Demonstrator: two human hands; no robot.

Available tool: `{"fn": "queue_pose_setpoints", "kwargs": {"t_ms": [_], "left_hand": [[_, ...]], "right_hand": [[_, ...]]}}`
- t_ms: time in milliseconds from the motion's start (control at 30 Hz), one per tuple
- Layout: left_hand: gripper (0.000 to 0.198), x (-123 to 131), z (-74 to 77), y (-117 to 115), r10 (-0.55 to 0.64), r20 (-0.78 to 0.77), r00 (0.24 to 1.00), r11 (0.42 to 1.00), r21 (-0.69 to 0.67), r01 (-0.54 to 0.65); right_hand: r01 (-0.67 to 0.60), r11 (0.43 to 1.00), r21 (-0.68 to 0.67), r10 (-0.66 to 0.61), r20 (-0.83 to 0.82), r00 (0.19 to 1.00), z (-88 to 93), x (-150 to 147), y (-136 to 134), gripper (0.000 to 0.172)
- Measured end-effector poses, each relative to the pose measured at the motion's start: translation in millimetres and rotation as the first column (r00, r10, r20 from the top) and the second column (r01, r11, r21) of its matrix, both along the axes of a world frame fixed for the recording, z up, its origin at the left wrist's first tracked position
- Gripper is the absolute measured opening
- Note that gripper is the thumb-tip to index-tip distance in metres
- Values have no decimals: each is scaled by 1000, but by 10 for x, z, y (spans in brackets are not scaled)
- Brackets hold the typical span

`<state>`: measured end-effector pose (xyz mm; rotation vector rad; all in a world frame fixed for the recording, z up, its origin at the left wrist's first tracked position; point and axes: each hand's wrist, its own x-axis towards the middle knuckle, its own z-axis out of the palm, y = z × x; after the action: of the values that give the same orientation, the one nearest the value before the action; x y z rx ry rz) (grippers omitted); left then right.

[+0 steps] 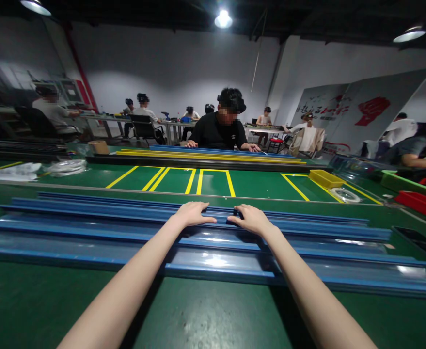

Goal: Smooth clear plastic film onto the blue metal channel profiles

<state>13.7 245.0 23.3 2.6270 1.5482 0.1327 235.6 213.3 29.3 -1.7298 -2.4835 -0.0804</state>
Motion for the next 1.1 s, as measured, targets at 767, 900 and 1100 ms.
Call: {"fn": "queue_pose_setpoints", "kwargs": {"t_ms": [767,900,1100], "left_hand": [[79,-86,693,-186,-28,-133,991,933,351,73],[78,-184,845,-527,-40,-164,986,916,387,102],[76,-344,894,-1073,-57,-210,976,905,401,140]], "right_hand": [[-34,966,256,-15,187,982,630,-69,-138,69],[-36,965,261,-17,197,980,751,-146,-499,69],[-32,959,282,-22,185,982,729,-294,-1110,68]]}}
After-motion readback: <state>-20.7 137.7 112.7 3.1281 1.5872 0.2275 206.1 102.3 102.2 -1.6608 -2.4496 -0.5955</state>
